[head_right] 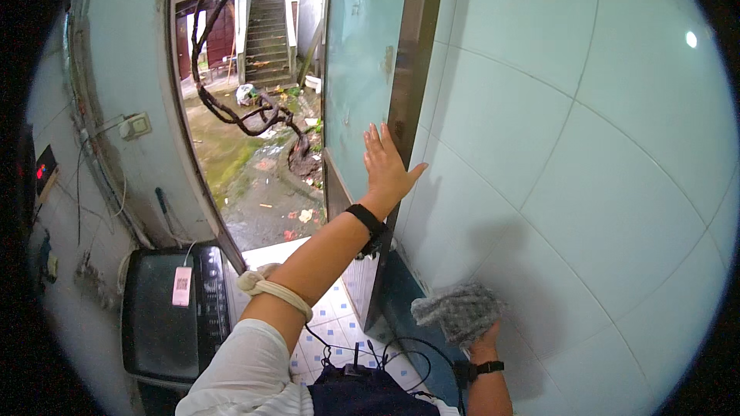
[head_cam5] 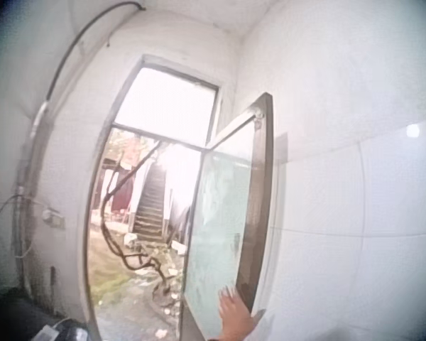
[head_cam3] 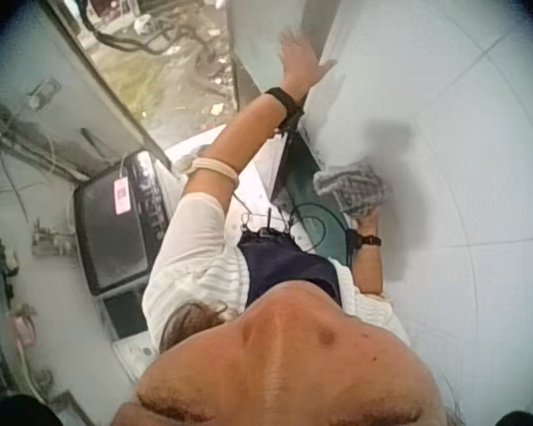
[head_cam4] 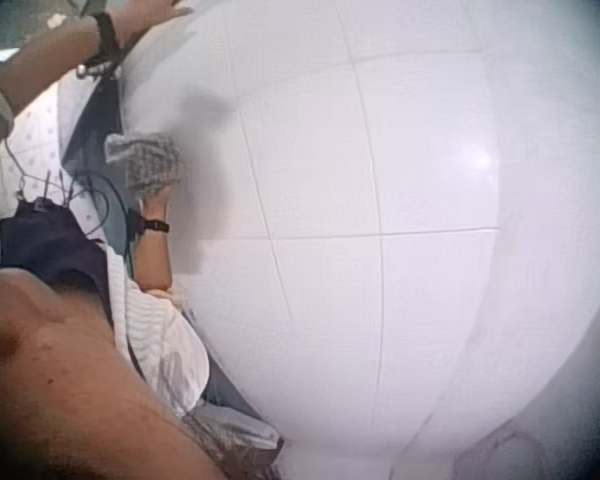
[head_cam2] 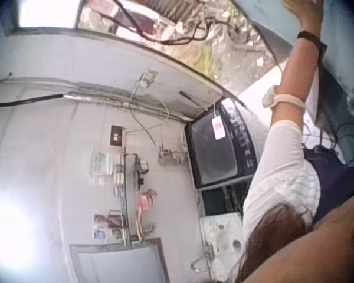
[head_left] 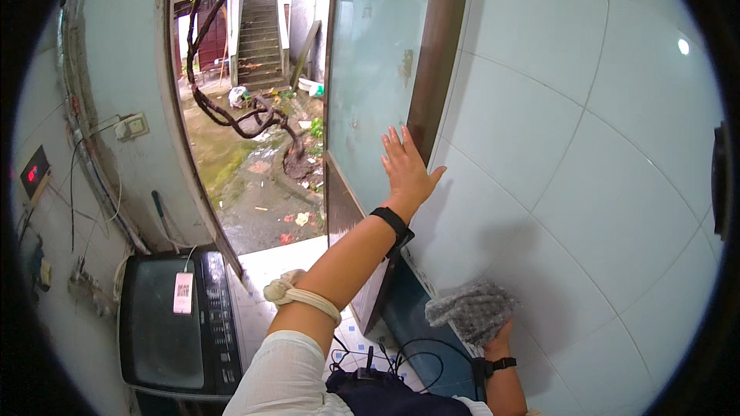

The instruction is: The person wipes the glass pane and frame of a door with a cloth, then rinses the cloth in a sink.

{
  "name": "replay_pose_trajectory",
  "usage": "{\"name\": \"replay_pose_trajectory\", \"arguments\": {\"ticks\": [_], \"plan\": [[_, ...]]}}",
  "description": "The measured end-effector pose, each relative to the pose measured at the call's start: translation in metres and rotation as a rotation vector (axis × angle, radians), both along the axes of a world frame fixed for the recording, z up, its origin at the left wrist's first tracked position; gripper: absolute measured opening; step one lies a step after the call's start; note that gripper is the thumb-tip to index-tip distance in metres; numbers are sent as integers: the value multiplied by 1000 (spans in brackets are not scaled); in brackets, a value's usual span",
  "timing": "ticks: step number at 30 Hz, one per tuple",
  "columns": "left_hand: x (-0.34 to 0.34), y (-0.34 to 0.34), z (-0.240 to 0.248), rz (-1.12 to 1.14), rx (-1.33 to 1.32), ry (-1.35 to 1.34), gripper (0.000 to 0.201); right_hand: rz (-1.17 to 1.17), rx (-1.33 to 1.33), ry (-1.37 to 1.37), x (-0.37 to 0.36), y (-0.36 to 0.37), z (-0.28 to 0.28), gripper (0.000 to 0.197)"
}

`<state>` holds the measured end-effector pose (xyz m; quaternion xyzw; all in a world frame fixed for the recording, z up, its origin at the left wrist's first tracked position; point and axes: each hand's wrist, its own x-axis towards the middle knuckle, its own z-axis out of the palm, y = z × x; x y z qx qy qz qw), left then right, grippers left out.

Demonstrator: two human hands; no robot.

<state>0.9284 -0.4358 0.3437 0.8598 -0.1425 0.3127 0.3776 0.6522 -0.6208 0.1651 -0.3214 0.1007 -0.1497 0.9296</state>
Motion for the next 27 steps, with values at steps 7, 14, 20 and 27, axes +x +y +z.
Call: {"name": "replay_pose_trajectory", "arguments": {"ticks": [7,14,20,27], "plan": [[40,0,4,-52,-90,-143,110,-1,91,-95,16,7,-5,66],[42,35,-4,-105,-134,-202,105,-56,-21,70,65,3,10,67],[36,131,-11,-192,-263,-330,84,321,44,-122,122,13,16,65],[24,241,-40,104,-564,-310,39,637,-15,-308,188,55,15,61]]}}
